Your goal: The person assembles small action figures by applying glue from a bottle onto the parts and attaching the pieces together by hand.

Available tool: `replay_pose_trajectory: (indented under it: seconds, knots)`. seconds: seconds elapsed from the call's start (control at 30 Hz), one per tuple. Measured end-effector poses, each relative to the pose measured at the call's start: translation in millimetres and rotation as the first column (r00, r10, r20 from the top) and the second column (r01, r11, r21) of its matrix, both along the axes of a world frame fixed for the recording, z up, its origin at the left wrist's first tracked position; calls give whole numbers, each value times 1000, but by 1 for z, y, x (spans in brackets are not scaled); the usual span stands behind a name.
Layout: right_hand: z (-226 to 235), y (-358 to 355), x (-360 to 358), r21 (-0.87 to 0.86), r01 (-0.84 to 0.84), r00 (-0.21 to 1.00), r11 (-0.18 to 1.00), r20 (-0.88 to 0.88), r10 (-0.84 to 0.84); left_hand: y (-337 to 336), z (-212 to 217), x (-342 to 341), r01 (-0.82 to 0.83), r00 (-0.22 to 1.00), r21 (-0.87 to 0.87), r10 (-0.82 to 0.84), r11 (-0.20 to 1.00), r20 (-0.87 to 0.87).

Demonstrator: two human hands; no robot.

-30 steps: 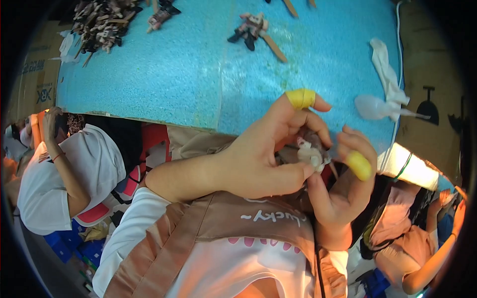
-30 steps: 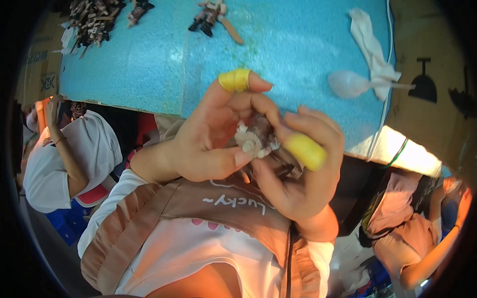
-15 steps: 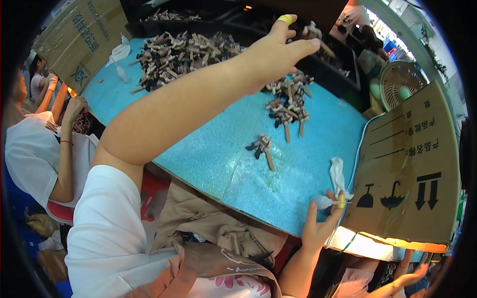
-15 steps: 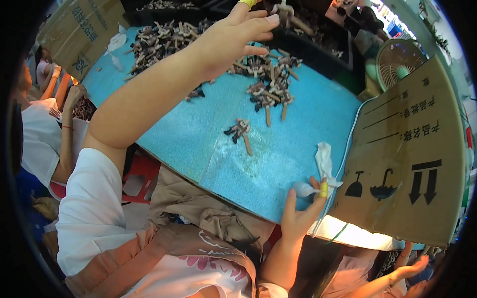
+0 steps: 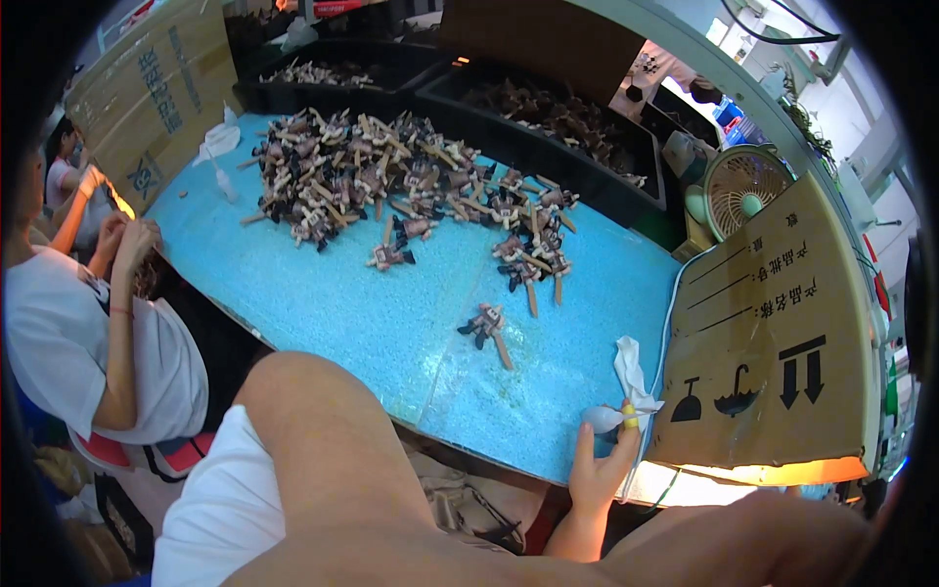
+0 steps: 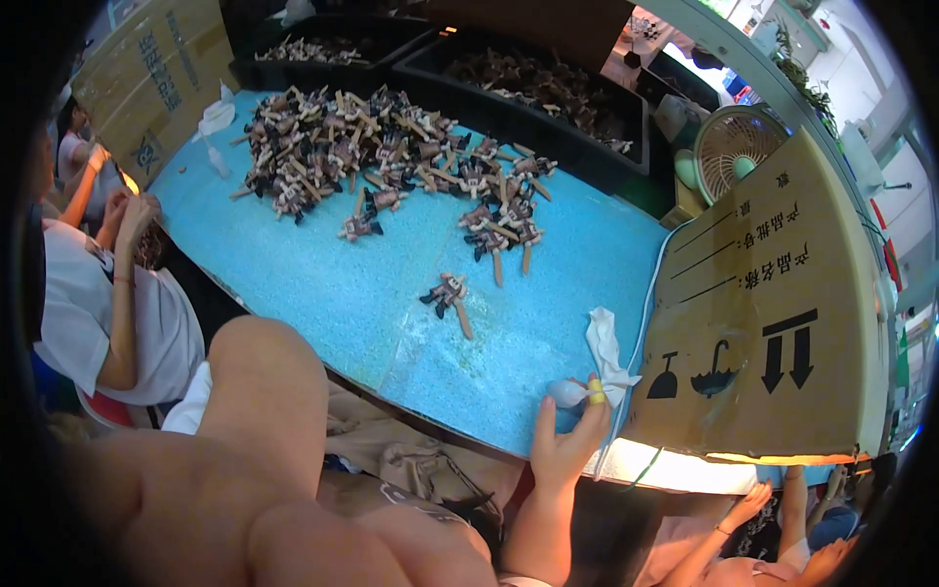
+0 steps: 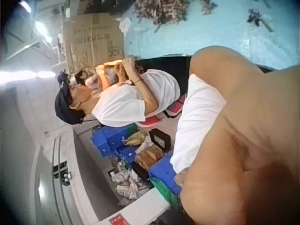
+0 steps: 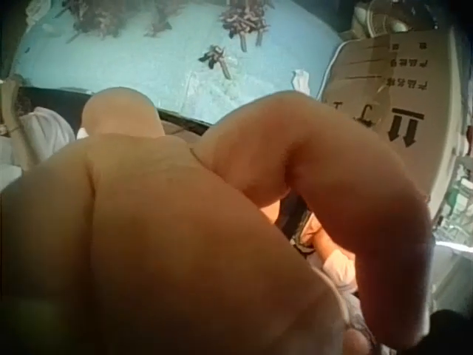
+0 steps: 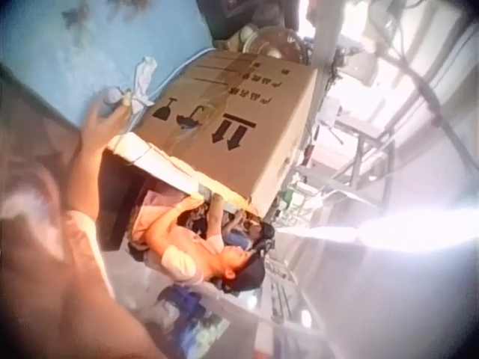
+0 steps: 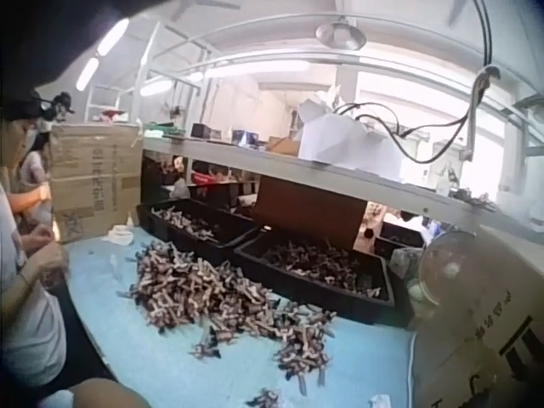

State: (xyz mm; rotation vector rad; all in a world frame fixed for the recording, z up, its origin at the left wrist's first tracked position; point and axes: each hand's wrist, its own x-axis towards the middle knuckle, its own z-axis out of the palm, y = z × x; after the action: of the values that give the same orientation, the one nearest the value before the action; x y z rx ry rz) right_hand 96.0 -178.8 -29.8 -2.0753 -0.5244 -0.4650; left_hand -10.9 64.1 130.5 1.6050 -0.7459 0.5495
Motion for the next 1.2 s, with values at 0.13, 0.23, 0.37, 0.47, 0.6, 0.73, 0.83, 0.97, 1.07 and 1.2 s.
replay_pose_trajectory:
  seconds: [0.13,0.23,0.37,0.47,0.6,0.73,0.83,0.97,1.07,1.2]
  knots:
    - [6,3,-4,-76,35,999,996,25,-33,-29,4,-12,-157,985,151,144,976,93]
    - [4,-4,-5,-95,57,998,994,4,-57,-19,9,-18,-257,961,234,224,937,160]
    - [9,0,-10,-179,84,996,980,-2,-86,-101,47,23,-371,919,299,301,879,255]
    - [6,0,-6,-183,103,994,978,-22,-108,-33,15,-22,-462,878,357,362,812,314]
    - [4,0,-4,-182,82,997,980,14,-81,-33,21,-26,-596,797,410,447,690,406]
    - [9,0,-7,-195,92,996,976,7,-93,-18,29,-31,-721,692,434,517,541,505]
    - [5,-3,-6,-200,95,995,975,15,-94,-15,38,-43,-797,604,438,550,416,577]
    - [5,-3,-7,-224,100,995,969,9,-100,-38,36,-36,-873,480,424,568,240,668]
    - [6,-5,-8,-185,96,994,978,-27,-103,-40,45,-23,-907,395,405,559,113,729]
    - [9,9,-2,-198,64,998,978,34,-58,-33,53,-23,-915,272,388,547,-107,792]
